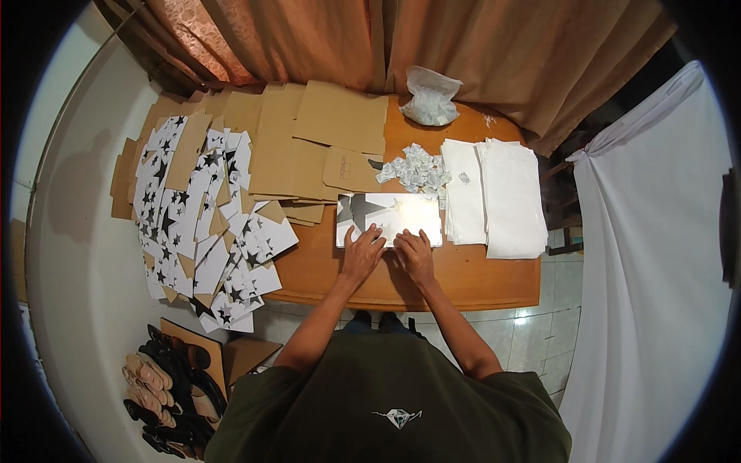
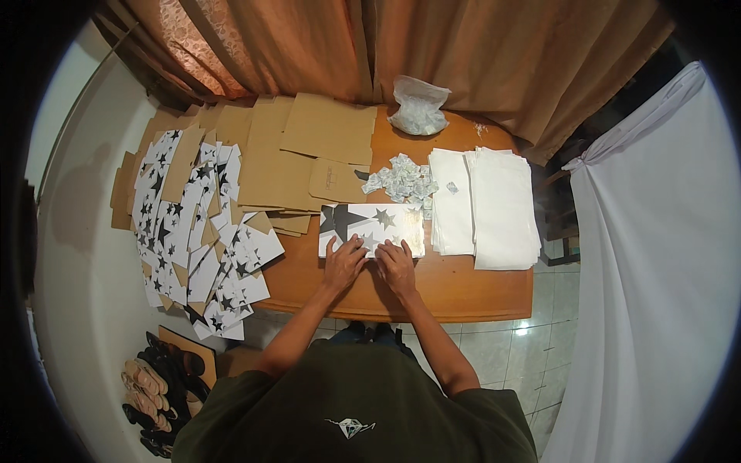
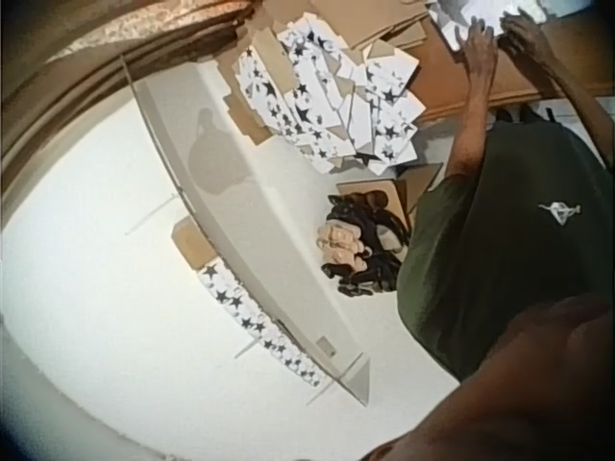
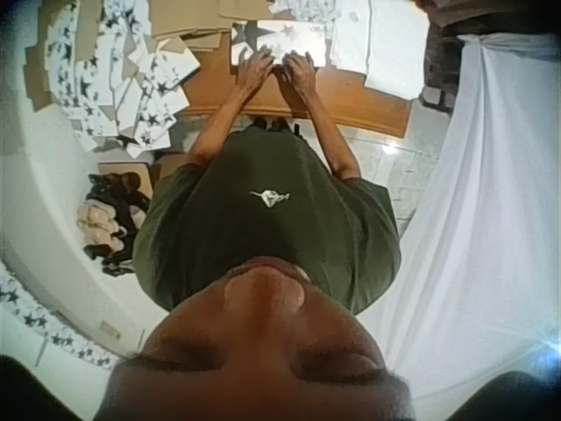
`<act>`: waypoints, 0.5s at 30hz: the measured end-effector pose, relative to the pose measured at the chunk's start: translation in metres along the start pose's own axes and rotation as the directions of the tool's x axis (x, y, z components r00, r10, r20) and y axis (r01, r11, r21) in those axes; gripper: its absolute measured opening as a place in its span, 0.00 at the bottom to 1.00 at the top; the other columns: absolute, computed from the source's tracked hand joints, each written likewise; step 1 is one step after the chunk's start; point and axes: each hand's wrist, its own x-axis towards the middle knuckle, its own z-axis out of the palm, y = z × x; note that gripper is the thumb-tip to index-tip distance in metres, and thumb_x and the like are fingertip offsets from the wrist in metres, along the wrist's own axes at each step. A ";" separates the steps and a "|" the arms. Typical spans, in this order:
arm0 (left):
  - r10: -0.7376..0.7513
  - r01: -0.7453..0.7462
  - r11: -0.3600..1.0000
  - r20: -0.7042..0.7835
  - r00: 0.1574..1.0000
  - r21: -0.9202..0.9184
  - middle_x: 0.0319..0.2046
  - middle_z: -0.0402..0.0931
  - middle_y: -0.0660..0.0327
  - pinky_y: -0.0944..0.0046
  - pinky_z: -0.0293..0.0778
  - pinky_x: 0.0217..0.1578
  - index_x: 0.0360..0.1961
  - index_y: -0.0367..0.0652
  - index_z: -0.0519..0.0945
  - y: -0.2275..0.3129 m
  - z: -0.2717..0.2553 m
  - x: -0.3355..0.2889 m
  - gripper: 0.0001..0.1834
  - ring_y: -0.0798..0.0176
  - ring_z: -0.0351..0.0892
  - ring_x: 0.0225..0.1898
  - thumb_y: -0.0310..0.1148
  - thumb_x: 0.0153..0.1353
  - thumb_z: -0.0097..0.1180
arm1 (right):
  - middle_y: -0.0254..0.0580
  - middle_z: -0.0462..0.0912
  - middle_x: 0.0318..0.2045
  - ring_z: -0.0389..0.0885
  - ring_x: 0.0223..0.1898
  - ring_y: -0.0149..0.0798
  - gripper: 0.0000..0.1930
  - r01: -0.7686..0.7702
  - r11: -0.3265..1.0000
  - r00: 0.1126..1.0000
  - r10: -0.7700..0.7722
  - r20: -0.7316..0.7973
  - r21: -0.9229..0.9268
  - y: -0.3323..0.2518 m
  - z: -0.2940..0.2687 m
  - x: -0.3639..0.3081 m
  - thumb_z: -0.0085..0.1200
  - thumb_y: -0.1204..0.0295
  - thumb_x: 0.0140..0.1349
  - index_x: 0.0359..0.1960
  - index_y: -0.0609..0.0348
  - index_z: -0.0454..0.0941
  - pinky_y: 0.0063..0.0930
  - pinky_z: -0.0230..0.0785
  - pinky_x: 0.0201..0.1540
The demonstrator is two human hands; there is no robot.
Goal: Fold and assemble cardboard shoe boxes and place them on a shelf.
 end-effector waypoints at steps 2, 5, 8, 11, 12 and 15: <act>0.014 -0.013 1.000 -0.026 1.000 0.024 0.54 0.82 0.59 0.32 0.53 0.67 0.45 0.48 0.85 -0.003 0.005 -0.001 0.11 0.58 0.76 0.64 0.33 0.60 0.66 | 0.38 0.85 0.48 0.80 0.58 0.44 0.11 0.060 0.998 0.998 -0.060 -0.023 -0.001 0.004 0.000 0.001 0.65 0.75 0.57 0.42 0.57 0.83 0.54 0.61 0.67; 0.040 -0.037 0.998 -0.053 0.998 0.054 0.54 0.82 0.58 0.33 0.53 0.67 0.43 0.47 0.85 -0.003 0.009 -0.003 0.09 0.58 0.76 0.64 0.33 0.62 0.64 | 0.38 0.86 0.46 0.82 0.54 0.43 0.08 0.069 0.995 0.997 -0.070 -0.017 -0.075 0.004 0.000 0.004 0.64 0.74 0.61 0.41 0.59 0.83 0.54 0.64 0.65; 0.052 -0.049 0.998 -0.074 0.996 0.039 0.54 0.82 0.57 0.32 0.52 0.68 0.45 0.47 0.85 -0.001 0.007 -0.001 0.09 0.56 0.75 0.65 0.32 0.63 0.63 | 0.39 0.86 0.46 0.83 0.54 0.44 0.07 0.088 0.990 0.994 -0.094 -0.051 -0.106 0.001 0.000 0.004 0.63 0.74 0.62 0.41 0.61 0.83 0.53 0.65 0.65; 0.049 -0.046 0.996 -0.030 0.998 0.073 0.56 0.81 0.55 0.30 0.49 0.70 0.49 0.45 0.83 0.001 0.012 -0.002 0.13 0.54 0.73 0.66 0.34 0.63 0.63 | 0.39 0.85 0.46 0.81 0.54 0.45 0.08 0.076 0.989 0.997 -0.076 0.008 -0.124 0.002 -0.006 0.005 0.61 0.74 0.63 0.43 0.61 0.82 0.55 0.64 0.64; 0.056 -0.053 0.995 -0.041 0.998 0.079 0.56 0.81 0.55 0.30 0.49 0.70 0.49 0.45 0.83 0.003 0.010 -0.004 0.13 0.54 0.73 0.66 0.34 0.63 0.63 | 0.39 0.84 0.48 0.80 0.56 0.45 0.09 0.068 0.990 0.996 -0.061 0.058 -0.126 0.000 -0.011 0.006 0.61 0.73 0.63 0.44 0.61 0.82 0.56 0.64 0.64; -0.002 0.002 0.999 -0.005 1.000 0.036 0.60 0.75 0.55 0.31 0.50 0.67 0.50 0.43 0.82 0.014 -0.015 -0.004 0.20 0.53 0.63 0.72 0.39 0.59 0.67 | 0.43 0.81 0.53 0.75 0.60 0.49 0.14 0.068 0.997 0.993 -0.064 0.098 -0.042 -0.011 -0.040 0.017 0.63 0.69 0.60 0.47 0.60 0.81 0.54 0.62 0.65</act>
